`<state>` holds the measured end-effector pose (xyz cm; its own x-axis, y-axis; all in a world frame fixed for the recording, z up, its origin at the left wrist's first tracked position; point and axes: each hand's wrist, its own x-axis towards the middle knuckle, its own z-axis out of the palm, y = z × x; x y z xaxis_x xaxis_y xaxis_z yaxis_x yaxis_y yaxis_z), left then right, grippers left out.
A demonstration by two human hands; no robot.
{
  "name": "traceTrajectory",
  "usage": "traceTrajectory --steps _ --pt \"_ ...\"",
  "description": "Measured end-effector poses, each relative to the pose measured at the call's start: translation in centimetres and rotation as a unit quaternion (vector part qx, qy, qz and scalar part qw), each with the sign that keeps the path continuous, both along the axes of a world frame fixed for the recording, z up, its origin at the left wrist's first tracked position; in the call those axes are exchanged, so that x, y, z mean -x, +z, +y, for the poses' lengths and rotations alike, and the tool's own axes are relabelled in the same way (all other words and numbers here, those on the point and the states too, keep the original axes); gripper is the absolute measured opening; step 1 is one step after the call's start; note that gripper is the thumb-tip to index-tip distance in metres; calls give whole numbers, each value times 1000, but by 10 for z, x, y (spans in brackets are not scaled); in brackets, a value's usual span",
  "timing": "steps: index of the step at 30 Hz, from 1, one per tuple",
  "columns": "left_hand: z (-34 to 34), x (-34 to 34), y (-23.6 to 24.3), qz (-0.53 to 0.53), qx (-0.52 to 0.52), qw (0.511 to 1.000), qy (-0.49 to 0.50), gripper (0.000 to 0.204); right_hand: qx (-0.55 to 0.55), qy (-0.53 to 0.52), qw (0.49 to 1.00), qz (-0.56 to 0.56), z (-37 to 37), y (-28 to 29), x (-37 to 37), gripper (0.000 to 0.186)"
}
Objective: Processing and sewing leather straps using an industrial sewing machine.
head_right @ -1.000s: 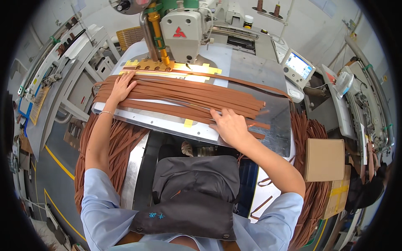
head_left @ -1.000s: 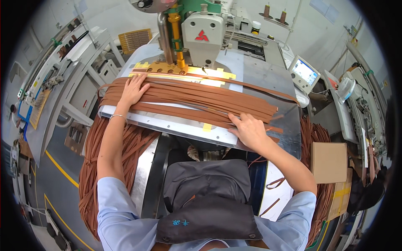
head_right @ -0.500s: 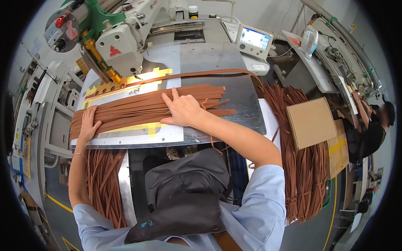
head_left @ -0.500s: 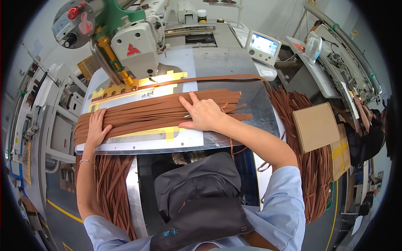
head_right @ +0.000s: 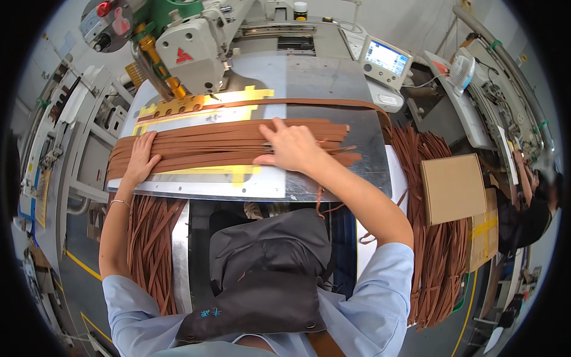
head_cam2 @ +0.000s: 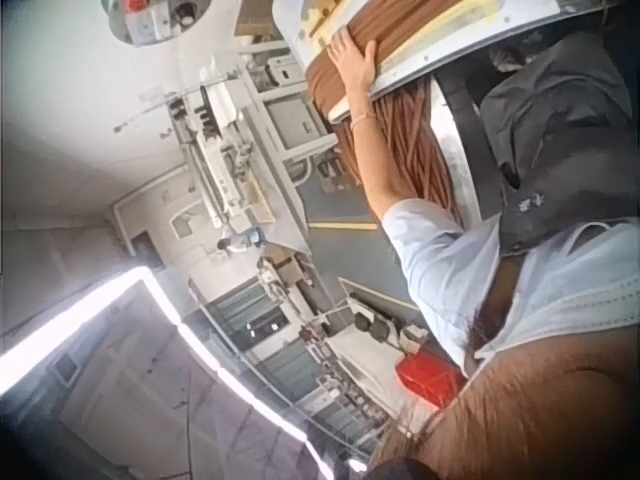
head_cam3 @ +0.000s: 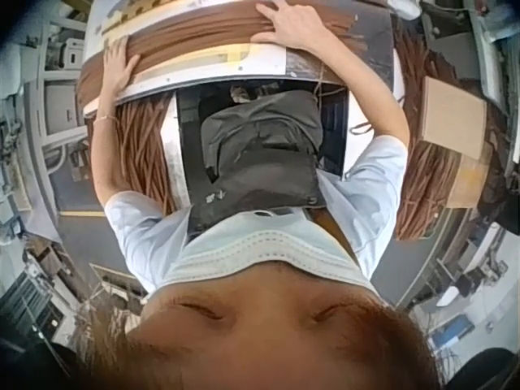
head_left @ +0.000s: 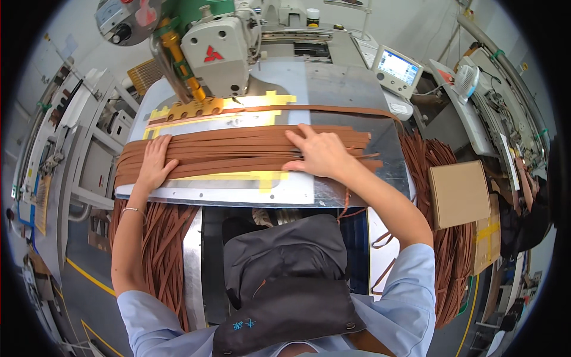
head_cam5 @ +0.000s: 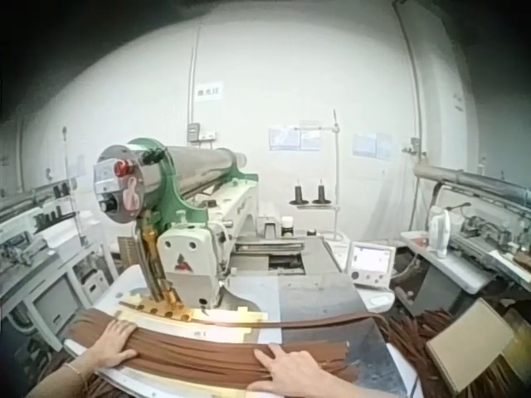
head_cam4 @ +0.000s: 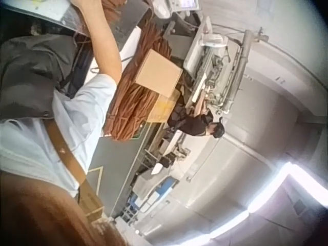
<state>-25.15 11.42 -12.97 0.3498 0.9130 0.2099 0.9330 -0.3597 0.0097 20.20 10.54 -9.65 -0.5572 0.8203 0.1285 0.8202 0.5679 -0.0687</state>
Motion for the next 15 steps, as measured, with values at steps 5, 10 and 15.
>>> traceTrajectory --steps 5,10,15 --pt "-3 -31 -1 1 -8 1000 3 67 51 -3 999 13 4 17 -25 64" --pt "-13 -61 0 -2 -20 1000 14 68 -46 -7 996 78 -8 7 1 46" --pt "-16 -99 -4 -31 -35 999 5 70 -108 -67 989 71 -13 -20 8 41"
